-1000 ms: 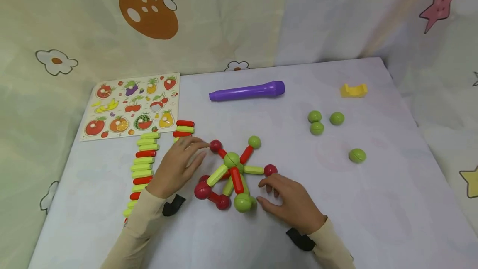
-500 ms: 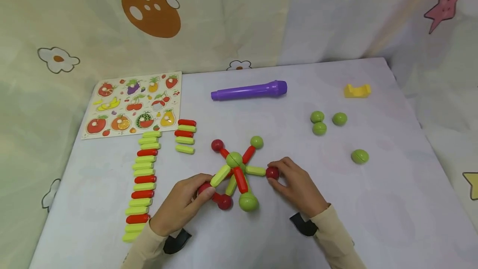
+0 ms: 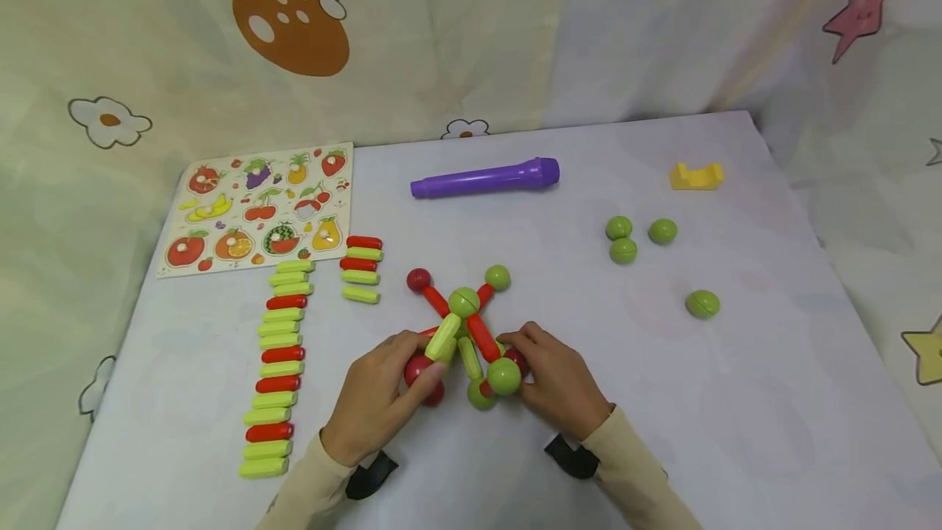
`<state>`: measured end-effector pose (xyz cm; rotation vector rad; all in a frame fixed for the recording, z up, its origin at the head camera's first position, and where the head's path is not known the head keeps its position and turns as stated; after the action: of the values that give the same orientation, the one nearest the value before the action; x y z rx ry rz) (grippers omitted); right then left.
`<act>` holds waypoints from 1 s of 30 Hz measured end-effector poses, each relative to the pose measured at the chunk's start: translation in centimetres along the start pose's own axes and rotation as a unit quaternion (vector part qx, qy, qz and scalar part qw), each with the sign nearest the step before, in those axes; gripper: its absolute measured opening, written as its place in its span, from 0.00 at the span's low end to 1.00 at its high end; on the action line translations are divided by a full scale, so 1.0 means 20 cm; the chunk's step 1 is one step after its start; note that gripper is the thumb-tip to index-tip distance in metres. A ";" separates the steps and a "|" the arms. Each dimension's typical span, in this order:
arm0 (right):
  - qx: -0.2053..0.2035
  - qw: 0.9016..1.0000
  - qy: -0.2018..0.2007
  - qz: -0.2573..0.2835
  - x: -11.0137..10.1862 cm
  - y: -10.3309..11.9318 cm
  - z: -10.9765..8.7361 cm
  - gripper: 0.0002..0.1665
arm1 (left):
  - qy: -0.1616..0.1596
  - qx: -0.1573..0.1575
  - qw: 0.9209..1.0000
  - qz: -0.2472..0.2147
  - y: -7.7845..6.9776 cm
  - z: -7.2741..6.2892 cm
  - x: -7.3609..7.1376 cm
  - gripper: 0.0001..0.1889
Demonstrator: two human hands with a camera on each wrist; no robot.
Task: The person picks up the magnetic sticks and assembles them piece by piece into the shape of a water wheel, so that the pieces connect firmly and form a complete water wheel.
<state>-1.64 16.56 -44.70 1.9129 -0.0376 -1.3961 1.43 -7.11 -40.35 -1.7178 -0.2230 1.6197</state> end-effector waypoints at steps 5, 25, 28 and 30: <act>0.007 1.000 -0.013 -0.016 0.00 0.00 0.03 0.26 | 0.005 -0.020 1.000 -0.019 0.01 0.00 0.00 0.14; -0.149 0.972 0.014 0.183 -0.13 0.10 0.19 0.29 | 0.032 -0.081 0.990 -0.110 0.06 -0.04 0.00 0.10; -0.153 0.969 0.017 0.191 -0.12 0.10 0.20 0.30 | 0.054 -0.089 0.986 -0.131 0.06 -0.05 0.00 0.10; -0.157 0.968 0.018 0.196 -0.12 0.11 0.20 0.29 | 0.063 -0.090 0.983 -0.144 0.06 -0.05 0.00 0.11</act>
<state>-5.13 13.89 -41.97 1.5644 -0.1602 -1.0314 2.01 -8.32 -41.15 -1.8214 -0.5442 1.3081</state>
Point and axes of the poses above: each hand's wrist, its own z-axis towards the middle knuckle, its own x-axis out of the palm, y = z × x, the point moved 1 cm from there along z, towards the middle knuckle, and after that the axes turned 11 degrees about y, right-handed, at the moved point
